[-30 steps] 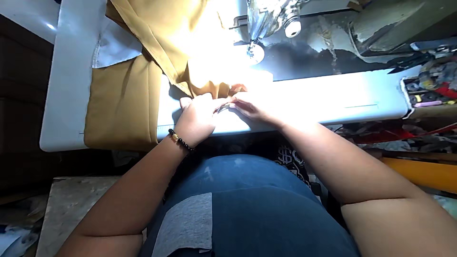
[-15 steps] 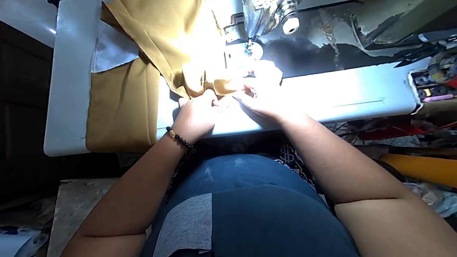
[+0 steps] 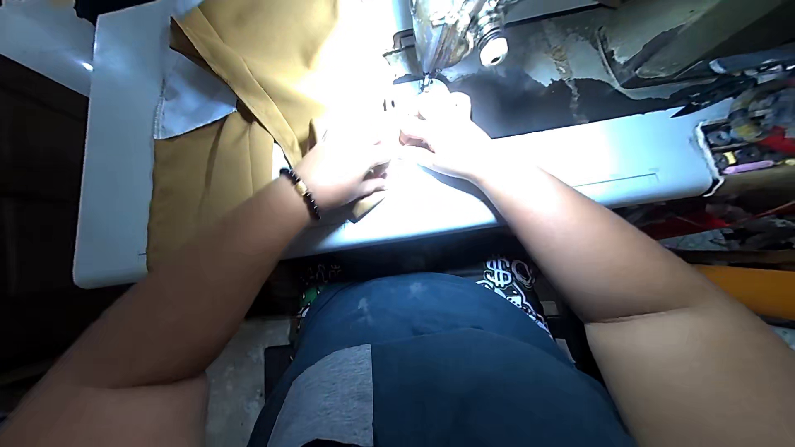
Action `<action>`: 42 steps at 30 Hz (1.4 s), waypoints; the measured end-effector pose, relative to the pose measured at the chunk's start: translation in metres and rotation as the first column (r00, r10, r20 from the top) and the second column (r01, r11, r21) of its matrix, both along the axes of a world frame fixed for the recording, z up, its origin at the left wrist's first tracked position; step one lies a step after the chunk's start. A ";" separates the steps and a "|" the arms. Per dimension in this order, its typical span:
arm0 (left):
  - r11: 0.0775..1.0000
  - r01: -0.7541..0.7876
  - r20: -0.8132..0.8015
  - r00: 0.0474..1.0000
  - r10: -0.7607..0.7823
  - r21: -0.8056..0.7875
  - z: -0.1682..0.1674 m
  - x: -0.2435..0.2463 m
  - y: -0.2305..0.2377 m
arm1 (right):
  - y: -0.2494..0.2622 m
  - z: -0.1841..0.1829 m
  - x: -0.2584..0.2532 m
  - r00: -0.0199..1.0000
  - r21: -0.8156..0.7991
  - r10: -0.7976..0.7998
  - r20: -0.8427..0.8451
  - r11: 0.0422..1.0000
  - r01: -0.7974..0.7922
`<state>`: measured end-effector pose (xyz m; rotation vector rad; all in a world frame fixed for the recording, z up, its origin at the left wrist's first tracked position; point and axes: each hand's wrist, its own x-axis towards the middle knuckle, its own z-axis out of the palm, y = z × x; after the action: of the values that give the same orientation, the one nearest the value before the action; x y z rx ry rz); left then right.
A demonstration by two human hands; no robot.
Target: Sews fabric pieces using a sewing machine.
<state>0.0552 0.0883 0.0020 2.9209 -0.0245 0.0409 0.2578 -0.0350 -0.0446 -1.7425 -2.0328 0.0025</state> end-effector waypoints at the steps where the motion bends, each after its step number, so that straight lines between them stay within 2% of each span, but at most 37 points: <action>1: 0.984 -0.110 0.061 0.991 0.120 -0.143 -0.014 -0.007 -0.002 | 0.002 -0.002 0.001 1.000 0.024 -0.002 -0.020 1.000 0.002; 2: 0.937 -0.216 0.112 0.961 0.255 -0.275 -0.027 -0.015 -0.011 | 0.002 -0.004 0.001 0.999 0.039 -0.007 -0.032 0.999 0.008; 3: 0.890 -0.312 0.116 0.923 0.366 -0.332 -0.033 -0.020 -0.023 | 0.002 -0.006 0.000 0.999 0.037 -0.017 -0.031 0.999 0.019; 5: 0.865 -0.405 0.125 0.881 0.455 -0.296 -0.037 -0.027 -0.044 | 0.002 -0.008 -0.001 0.999 0.023 -0.018 -0.032 1.000 0.019; 9: 0.920 -0.360 0.233 0.892 0.388 -0.155 -0.042 -0.028 -0.050 | 0.002 -0.007 -0.002 1.000 0.041 -0.021 -0.014 0.999 0.022; 16: 0.928 -0.365 0.262 0.891 0.370 -0.072 -0.045 -0.028 -0.053 | 0.000 -0.005 -0.004 0.998 0.038 -0.061 0.005 0.997 0.060; 19: 0.930 -0.363 0.279 0.900 0.334 0.058 -0.045 -0.028 -0.056 | -0.001 -0.002 -0.005 0.997 0.026 -0.070 0.015 0.997 0.070; 22: 0.884 -0.296 0.366 0.917 0.157 0.362 -0.044 -0.028 -0.055 | -0.001 -0.001 -0.004 0.998 0.041 -0.069 0.007 0.997 0.068; 25: 0.875 -0.150 0.323 0.946 -0.008 0.461 -0.036 -0.021 -0.045 | -0.002 0.000 -0.002 0.998 0.057 -0.056 -0.037 0.997 0.058; 27: 0.915 -0.100 0.246 0.969 0.001 0.390 -0.031 -0.017 -0.039 | -0.003 0.002 0.000 0.996 0.049 -0.063 -0.063 0.997 0.066; 29: 0.972 -0.098 0.155 0.986 0.065 0.215 -0.032 -0.016 -0.037 | -0.005 0.004 0.000 0.995 0.024 -0.069 -0.068 0.997 0.071; 32: 0.986 -0.168 0.163 0.973 0.163 0.014 -0.038 -0.021 -0.039 | -0.005 0.006 -0.003 0.995 0.002 -0.085 -0.043 0.996 0.086; 37: 0.971 -0.238 0.308 0.922 0.233 -0.023 -0.050 -0.021 -0.050 | -0.008 0.014 -0.007 0.992 -0.116 -0.107 -0.069 0.988 0.098; 42: 0.958 -0.277 0.297 0.912 0.284 -0.066 -0.053 -0.021 -0.053 | -0.006 0.014 -0.006 0.992 -0.142 -0.052 -0.112 0.989 0.036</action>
<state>0.0345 0.0354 -0.0505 2.8400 0.3453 0.5329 0.2522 -0.0413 -0.0310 -1.8266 -1.9514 0.2318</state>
